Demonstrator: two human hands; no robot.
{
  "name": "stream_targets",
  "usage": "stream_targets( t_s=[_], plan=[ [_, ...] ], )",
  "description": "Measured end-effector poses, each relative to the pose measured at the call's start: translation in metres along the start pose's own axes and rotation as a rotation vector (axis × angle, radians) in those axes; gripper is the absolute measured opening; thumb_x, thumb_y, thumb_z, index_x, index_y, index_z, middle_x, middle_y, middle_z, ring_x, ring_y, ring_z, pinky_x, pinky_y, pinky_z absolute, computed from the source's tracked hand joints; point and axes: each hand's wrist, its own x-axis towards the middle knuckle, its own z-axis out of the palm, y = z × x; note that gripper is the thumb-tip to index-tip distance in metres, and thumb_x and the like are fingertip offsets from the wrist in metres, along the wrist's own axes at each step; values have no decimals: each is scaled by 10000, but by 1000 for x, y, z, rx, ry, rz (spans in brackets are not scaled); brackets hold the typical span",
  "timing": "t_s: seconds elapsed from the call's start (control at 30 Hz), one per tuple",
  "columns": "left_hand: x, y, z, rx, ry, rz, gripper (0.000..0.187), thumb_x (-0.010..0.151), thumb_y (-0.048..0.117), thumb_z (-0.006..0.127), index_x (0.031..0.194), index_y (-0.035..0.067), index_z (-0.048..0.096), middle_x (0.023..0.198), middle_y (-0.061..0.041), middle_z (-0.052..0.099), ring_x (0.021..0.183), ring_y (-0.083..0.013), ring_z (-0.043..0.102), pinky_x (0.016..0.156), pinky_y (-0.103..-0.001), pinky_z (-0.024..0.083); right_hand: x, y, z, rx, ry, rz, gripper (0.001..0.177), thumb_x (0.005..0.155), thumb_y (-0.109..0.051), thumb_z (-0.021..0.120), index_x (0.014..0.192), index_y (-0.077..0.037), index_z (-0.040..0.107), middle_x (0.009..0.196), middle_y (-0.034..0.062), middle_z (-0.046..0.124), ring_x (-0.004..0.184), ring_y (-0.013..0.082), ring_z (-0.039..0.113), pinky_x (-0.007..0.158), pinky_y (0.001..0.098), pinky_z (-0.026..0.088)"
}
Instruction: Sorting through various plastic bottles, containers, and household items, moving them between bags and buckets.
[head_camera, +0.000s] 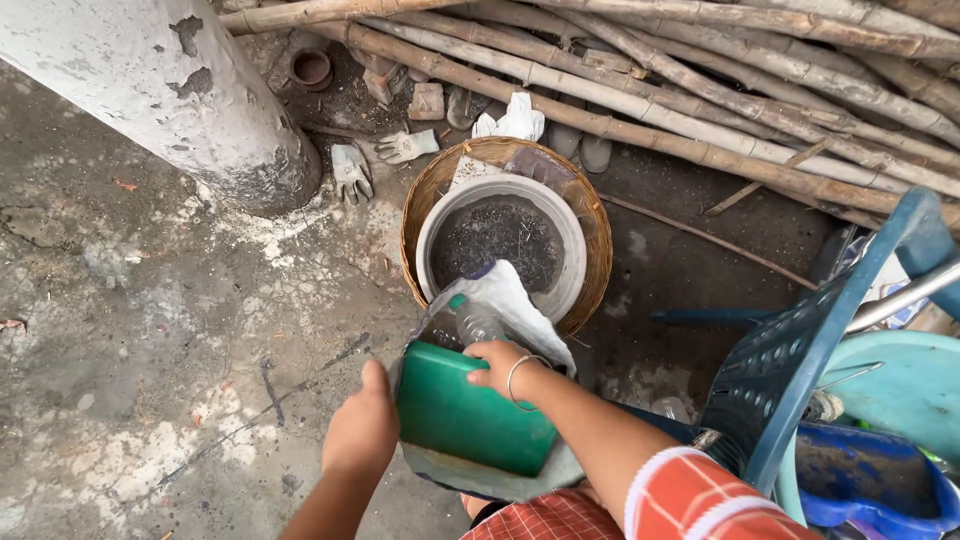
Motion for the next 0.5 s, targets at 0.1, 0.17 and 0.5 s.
stream_targets(
  t_s=[0.1,0.17,0.5],
  plan=[
    [-5,-11,8,-41,50,-36,232,1013,271,512,1106,98,388,917,-292,713,893,-517,682,817,-617,513,-17,-21,-1,-72,-13,102,490,910,-331,742,1358,-200,594,1161,181,696,1074,387,678,928,470,534],
    [-7,-15,17,-77,90,-25,224,984,247,530,1086,100,395,891,-282,718,871,-513,681,793,-622,516,-33,-38,8,-135,-52,123,491,924,-340,733,1342,-157,552,1119,201,690,1052,406,672,913,489,532],
    [-12,-6,17,-210,197,-45,244,920,209,591,1061,84,435,863,-273,722,860,-504,685,779,-599,528,-98,-65,39,-326,82,34,479,857,-304,784,1064,-26,454,819,209,710,757,414,711,654,511,581]
  ],
)
